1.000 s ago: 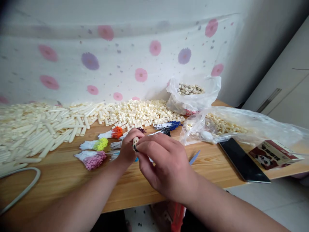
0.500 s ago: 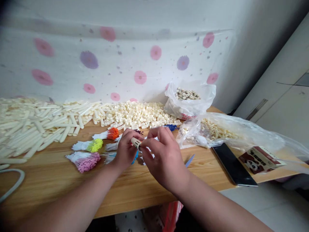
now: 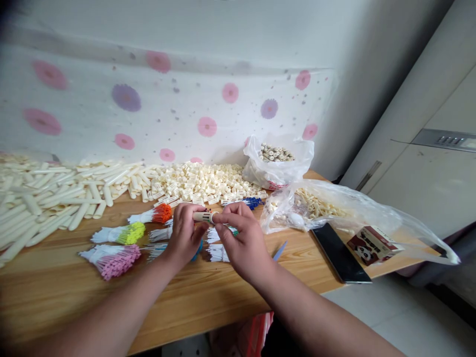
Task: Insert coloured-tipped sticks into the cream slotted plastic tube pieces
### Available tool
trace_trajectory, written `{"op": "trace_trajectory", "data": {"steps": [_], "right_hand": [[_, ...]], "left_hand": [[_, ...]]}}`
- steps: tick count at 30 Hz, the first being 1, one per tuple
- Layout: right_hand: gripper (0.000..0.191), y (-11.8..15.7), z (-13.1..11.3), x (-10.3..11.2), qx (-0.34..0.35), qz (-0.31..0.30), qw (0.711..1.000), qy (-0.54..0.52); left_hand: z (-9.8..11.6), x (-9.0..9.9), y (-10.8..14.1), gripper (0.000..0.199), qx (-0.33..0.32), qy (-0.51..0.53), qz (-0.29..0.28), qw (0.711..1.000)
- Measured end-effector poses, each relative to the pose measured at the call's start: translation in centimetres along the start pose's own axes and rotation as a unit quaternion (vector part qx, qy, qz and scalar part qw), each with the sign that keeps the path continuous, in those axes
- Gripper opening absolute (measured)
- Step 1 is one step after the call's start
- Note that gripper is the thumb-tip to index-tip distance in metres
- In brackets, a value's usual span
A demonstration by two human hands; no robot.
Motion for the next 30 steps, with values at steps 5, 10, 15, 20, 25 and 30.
{"op": "trace_trajectory", "data": {"steps": [5, 10, 15, 20, 25, 30], "right_hand": [[0.025, -3.6, 7.7, 3.1, -0.076, 0.013, 0.964, 0.255], [0.014, -6.1, 16.3, 1.4, -0.067, -0.124, 0.93, 0.338], [0.015, -6.3, 19.0, -0.9, -0.041, -0.193, 0.898, 0.394], [0.021, -7.4, 19.7, -2.1, -0.025, -0.231, 0.879, 0.416], [0.018, -7.4, 20.1, -3.5, -0.016, -0.271, 0.866, 0.42], [0.014, -7.1, 20.5, -3.1, -0.034, -0.258, 0.879, 0.4]], "left_hand": [[-2.6, -0.4, 0.0, 0.026, 0.119, 0.074, 0.021, 0.99], [-4.7, -1.0, 0.7, 0.023, 0.243, 0.143, 0.03, 0.959], [-4.4, -0.7, 0.6, 0.021, 0.241, 0.156, 0.048, 0.957], [-4.5, -1.1, 0.7, 0.019, 0.248, 0.165, 0.039, 0.954], [-4.6, -1.3, 0.7, 0.019, 0.252, 0.161, 0.029, 0.954], [-4.7, -1.4, 0.8, 0.019, 0.264, 0.17, 0.023, 0.949]]}}
Point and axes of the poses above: each hand's wrist, its own y-axis away from the middle knuckle, its own x-axis out of the back of the hand, z = x × y, the point moved 7 cm from there along -y, towards the middle knuckle, and after that the axes turned 13 degrees about y, right-handed, at the moved point
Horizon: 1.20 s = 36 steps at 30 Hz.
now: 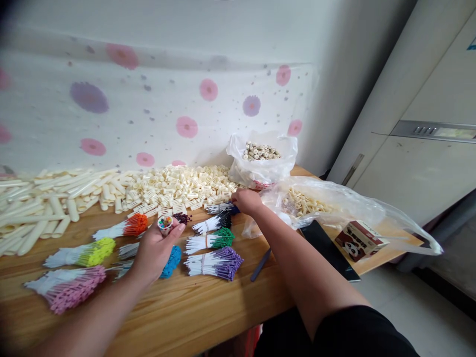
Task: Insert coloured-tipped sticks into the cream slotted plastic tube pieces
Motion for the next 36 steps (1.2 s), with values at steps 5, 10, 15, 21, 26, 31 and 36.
{"op": "trace_trajectory", "data": {"steps": [5, 10, 15, 21, 26, 31, 36], "right_hand": [[0.02, 0.3, 2.0, -0.6, -0.053, 0.008, 0.996, -0.067], [0.019, 1.3, 3.1, 0.6, -0.088, 0.044, 0.985, -0.14], [0.01, 4.6, -1.4, 5.4, 0.014, 0.059, 0.978, -0.199], [0.015, 8.6, -11.0, 10.4, 0.237, 0.069, 0.954, -0.17], [0.017, 8.6, -11.3, 9.9, 0.179, 0.096, 0.95, -0.236], [0.032, 9.1, -9.5, 8.7, 0.095, 0.093, 0.922, -0.364], [0.019, 9.2, -10.5, 8.8, 0.1, 0.102, 0.915, -0.378]], "left_hand": [[0.3, 0.0, 0.0, 0.018, -0.006, -0.011, -0.001, 1.0], [0.9, 0.1, 0.0, 0.02, -0.013, -0.023, -0.003, 1.0], [1.6, 0.4, 0.0, 0.022, -0.017, -0.017, -0.002, 1.0], [1.2, -2.2, 1.0, 0.022, 0.062, 0.019, -0.161, 0.985], [1.7, -2.8, 1.7, 0.023, 0.095, 0.092, -0.172, 0.976], [2.4, -2.3, 1.4, 0.022, 0.076, 0.101, -0.132, 0.983], [1.9, -2.3, 1.5, 0.016, 0.09, 0.139, -0.126, 0.978]]}}
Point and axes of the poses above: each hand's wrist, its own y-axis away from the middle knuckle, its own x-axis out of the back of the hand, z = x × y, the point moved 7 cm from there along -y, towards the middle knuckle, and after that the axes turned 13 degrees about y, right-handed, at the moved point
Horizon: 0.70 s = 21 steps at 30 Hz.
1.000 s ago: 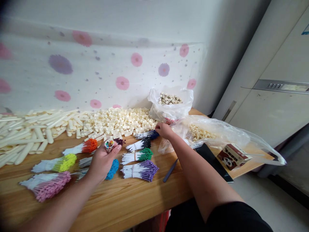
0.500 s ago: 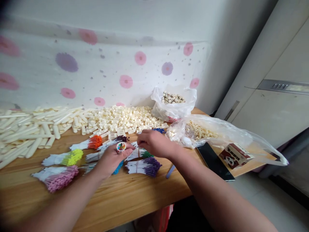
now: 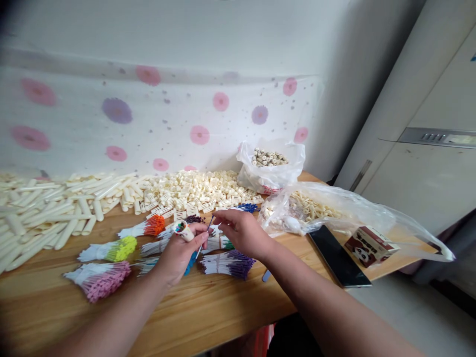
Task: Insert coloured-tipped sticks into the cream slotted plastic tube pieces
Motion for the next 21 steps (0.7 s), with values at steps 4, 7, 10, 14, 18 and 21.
{"op": "trace_trajectory", "data": {"steps": [4, 7, 10, 14, 18, 21], "right_hand": [[0.018, -0.3, 0.5, -0.7, -0.029, 0.01, 0.996, -0.086], [0.03, -0.3, 1.1, -0.7, -0.049, 0.021, 0.988, -0.144], [0.027, -0.2, 1.3, -0.5, -0.068, 0.017, 0.988, -0.136], [0.018, -0.3, 1.3, -0.8, -0.091, 0.006, 0.988, -0.128], [0.012, -0.4, 0.5, -0.5, -0.076, 0.03, 0.994, -0.067], [0.009, 0.4, -2.0, 2.2, -0.023, 0.11, 0.993, 0.031]], "left_hand": [[-0.6, -0.2, 0.1, 0.015, 0.006, 0.05, -0.033, 0.998], [-1.0, -0.4, 0.2, 0.018, 0.017, 0.081, -0.053, 0.995], [-1.3, -0.5, 0.3, 0.022, 0.026, 0.079, -0.064, 0.994], [-1.1, -0.6, 0.3, 0.022, 0.014, 0.059, -0.074, 0.995], [-0.5, -0.6, 0.2, 0.02, -0.011, 0.014, -0.076, 0.997], [0.1, 0.4, -0.1, 0.022, -0.043, -0.008, -0.018, 0.999]]}}
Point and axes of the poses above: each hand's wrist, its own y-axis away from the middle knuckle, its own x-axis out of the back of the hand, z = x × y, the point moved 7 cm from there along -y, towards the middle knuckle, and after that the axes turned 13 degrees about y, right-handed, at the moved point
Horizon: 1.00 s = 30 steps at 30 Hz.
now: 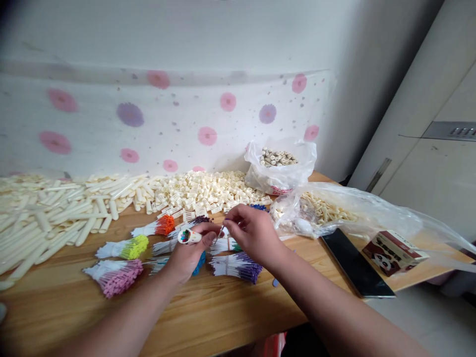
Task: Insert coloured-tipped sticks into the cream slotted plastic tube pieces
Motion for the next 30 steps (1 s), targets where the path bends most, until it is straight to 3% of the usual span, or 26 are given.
{"op": "trace_trajectory", "data": {"steps": [2, 4, 7, 13, 25, 30], "right_hand": [[0.004, 1.1, -2.6, 3.1, 0.065, 0.09, 0.993, 0.04], [0.013, 2.6, -5.4, 5.9, 0.126, 0.166, 0.976, 0.058], [0.02, 4.4, -8.9, 7.3, 0.216, 0.162, 0.956, 0.112], [0.013, 4.8, -11.0, 5.4, 0.254, 0.097, 0.945, 0.182], [0.018, 4.5, -11.5, 3.6, 0.314, 0.125, 0.929, 0.153], [0.017, 4.3, -11.0, 3.4, 0.302, 0.139, 0.935, 0.126]], "left_hand": [[0.3, 1.1, -0.1, 0.024, -0.021, -0.022, 0.061, 0.998], [0.7, 1.8, 0.0, 0.021, -0.041, -0.05, 0.103, 0.993], [1.2, 2.0, 0.2, 0.012, -0.08, -0.092, 0.109, 0.987], [1.6, 1.7, 0.3, 0.009, -0.135, -0.104, 0.078, 0.982], [2.6, 1.2, 0.5, 0.011, -0.174, -0.094, 0.06, 0.979], [3.0, 1.2, 0.7, 0.01, -0.197, -0.11, 0.07, 0.972]]}}
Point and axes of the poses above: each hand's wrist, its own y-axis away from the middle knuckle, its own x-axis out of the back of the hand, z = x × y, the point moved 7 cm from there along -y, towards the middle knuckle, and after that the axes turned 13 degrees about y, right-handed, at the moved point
